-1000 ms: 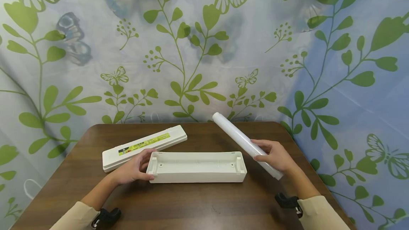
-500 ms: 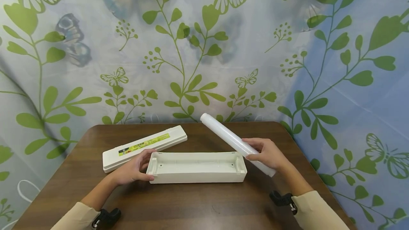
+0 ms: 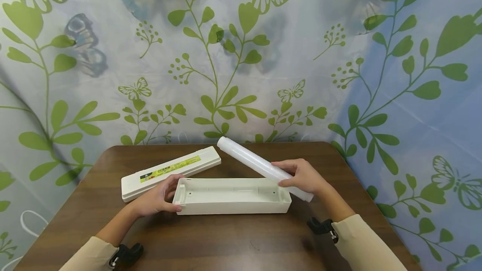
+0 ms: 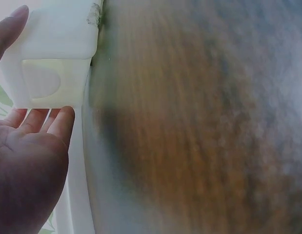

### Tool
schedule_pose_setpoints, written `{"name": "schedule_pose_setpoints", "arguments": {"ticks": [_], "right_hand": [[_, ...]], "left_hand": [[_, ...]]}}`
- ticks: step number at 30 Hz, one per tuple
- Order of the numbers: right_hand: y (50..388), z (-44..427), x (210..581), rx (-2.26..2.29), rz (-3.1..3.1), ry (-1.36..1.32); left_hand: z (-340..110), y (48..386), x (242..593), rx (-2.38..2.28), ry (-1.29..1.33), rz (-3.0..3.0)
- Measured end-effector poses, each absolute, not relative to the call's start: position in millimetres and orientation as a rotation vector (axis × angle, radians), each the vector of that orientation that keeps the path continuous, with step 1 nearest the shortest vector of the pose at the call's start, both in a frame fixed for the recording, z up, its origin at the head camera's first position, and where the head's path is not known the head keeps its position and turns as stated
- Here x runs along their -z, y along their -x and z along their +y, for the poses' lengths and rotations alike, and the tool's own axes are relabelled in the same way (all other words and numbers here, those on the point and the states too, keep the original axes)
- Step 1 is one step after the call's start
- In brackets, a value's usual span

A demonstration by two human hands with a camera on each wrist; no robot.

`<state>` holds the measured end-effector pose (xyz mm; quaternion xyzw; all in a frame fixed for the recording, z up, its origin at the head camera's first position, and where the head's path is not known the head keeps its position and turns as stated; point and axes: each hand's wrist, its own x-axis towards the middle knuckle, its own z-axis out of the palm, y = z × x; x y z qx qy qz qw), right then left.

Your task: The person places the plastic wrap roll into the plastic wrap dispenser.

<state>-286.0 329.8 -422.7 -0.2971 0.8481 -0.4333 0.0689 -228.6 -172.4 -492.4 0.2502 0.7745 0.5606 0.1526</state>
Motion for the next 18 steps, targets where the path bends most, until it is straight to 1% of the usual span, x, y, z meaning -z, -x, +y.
{"name": "schedule_pose_setpoints", "arguments": {"ticks": [9,18], "right_hand": [[291,316,419,1.282,2.467,0.964],[295,307,418,1.290,2.407,0.980]], "left_hand": [[-171,228,492,-1.601,-0.695,2.234],[-173,228,492,-1.600,-0.691,2.223]]}}
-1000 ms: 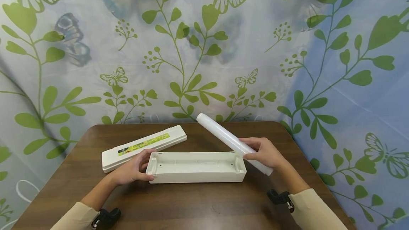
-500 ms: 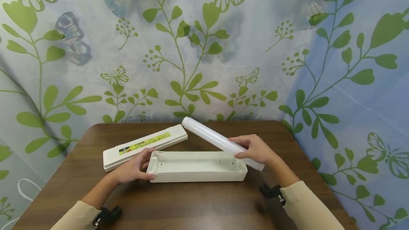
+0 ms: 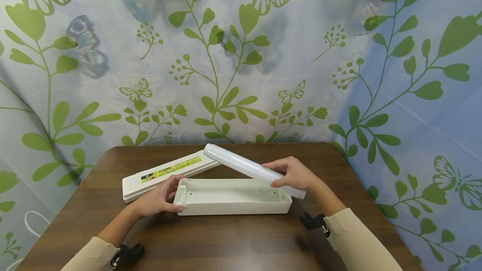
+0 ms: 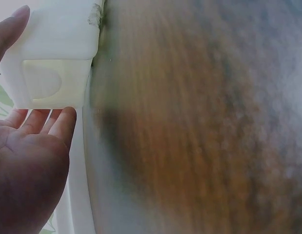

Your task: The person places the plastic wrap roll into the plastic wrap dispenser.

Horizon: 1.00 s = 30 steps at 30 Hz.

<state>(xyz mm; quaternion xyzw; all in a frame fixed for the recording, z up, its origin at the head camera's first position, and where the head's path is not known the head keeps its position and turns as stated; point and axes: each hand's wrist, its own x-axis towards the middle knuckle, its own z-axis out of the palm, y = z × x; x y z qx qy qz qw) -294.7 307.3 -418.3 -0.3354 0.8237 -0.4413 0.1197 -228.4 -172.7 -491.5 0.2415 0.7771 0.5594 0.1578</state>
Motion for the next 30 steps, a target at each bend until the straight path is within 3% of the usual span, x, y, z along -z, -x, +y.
{"name": "schedule_pose_setpoints", "arguments": {"ticks": [30], "right_hand": [[306,281,414,1.230,2.195,1.215]], "left_hand": [[-174,231,493,-1.597,-0.727,2.208]]}}
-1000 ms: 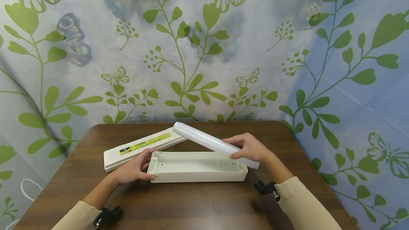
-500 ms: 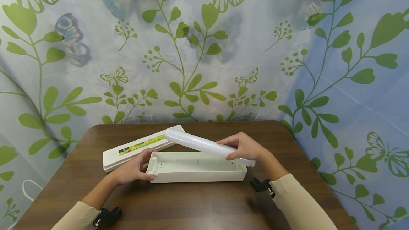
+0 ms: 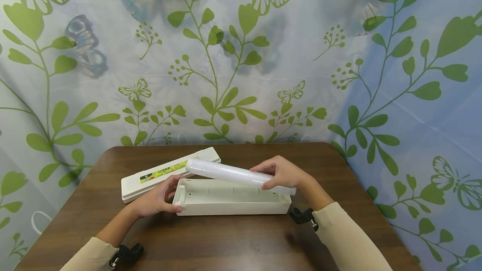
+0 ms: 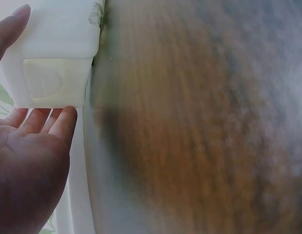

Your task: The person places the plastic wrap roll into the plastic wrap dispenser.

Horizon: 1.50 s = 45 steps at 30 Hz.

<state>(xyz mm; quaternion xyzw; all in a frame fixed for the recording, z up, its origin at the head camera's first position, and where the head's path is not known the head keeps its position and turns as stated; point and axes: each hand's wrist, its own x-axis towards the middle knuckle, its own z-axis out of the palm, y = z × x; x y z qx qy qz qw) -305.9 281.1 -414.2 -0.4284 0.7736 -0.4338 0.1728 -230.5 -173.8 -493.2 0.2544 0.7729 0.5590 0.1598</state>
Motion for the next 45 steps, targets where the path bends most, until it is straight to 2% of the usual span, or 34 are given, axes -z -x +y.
{"name": "schedule_pose_setpoints", "arguments": {"ticks": [45], "right_hand": [[304,252,419,1.049,2.173,1.214]], "left_hand": [[-174,231,490,-1.599,-0.732,2.211]]}}
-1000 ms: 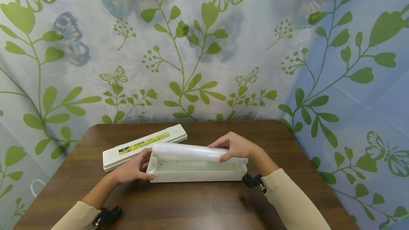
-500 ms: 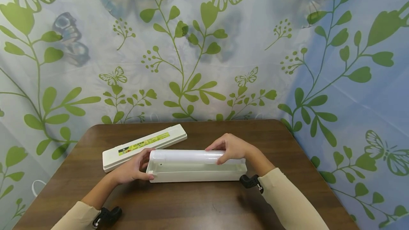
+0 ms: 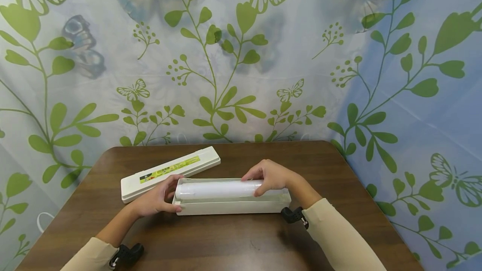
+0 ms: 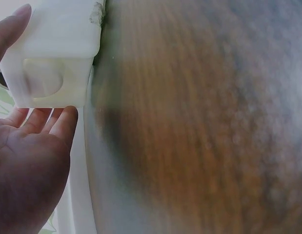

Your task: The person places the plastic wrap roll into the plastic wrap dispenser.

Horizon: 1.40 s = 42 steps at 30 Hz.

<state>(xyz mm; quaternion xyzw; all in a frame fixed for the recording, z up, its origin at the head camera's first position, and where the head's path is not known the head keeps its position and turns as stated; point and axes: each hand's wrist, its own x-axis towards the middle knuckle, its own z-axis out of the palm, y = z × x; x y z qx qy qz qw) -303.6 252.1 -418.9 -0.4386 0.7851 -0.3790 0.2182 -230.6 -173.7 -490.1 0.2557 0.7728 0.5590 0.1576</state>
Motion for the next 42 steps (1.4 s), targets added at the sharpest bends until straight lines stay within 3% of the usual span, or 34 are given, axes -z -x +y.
{"name": "schedule_pose_setpoints", "arguments": {"ticks": [42], "right_hand": [[298.7,249.1,425.4,1.017,2.241,1.136]], "left_hand": [[-173.8,230.7,489.9,-1.586,-0.754,2.213]]}}
